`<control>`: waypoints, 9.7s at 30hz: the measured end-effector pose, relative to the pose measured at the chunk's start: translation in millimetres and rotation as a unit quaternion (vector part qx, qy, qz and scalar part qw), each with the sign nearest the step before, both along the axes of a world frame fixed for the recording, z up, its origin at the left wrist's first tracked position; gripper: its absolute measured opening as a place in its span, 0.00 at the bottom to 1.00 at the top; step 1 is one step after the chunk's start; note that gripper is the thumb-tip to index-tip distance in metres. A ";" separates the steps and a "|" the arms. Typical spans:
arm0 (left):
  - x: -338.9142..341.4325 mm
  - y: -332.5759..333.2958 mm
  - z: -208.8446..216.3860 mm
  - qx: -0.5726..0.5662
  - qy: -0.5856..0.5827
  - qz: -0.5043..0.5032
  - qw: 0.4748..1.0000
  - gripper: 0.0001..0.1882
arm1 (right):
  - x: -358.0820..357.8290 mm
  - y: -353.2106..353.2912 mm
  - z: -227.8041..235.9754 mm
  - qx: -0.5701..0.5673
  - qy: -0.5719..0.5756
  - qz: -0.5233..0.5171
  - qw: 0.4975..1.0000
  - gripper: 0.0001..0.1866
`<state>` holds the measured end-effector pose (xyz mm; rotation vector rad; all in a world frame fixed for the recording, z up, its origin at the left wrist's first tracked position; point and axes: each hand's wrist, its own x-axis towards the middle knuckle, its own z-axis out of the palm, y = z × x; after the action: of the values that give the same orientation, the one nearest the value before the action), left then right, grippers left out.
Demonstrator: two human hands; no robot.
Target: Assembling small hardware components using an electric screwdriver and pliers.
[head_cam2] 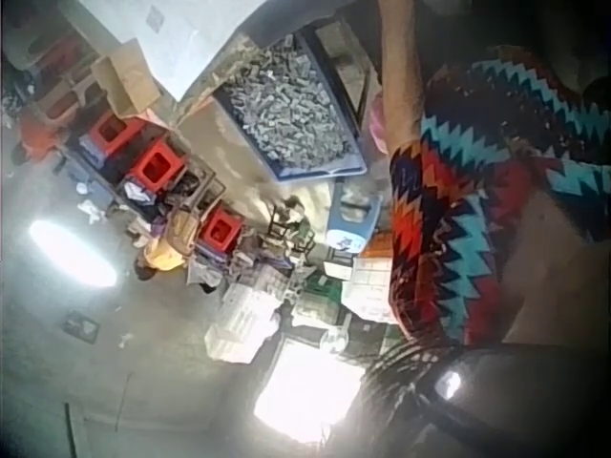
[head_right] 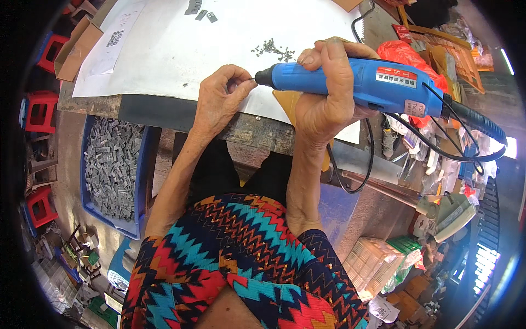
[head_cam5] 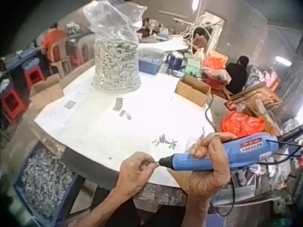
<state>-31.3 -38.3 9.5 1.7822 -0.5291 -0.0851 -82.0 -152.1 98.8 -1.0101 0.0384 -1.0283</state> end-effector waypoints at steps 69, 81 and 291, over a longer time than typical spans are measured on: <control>208.0 36.7 -21.1 0.135 -0.373 0.103 0.912 0.19 | -30.9 -27.2 -2.3 -0.020 -0.040 0.114 0.993 0.11; 186.0 6.6 -38.4 0.357 -0.373 0.057 0.854 0.26 | -42.4 -30.2 -4.4 -0.003 -0.022 0.109 0.994 0.13; 12.6 42.2 -2.6 0.064 -0.191 -0.038 0.979 0.12 | 19.9 19.2 -3.3 -0.114 -0.010 0.100 0.988 0.13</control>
<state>-18.7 3.9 6.9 1.9146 -0.8849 0.1783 -62.1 -132.9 95.5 -1.1854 -0.1975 -0.8721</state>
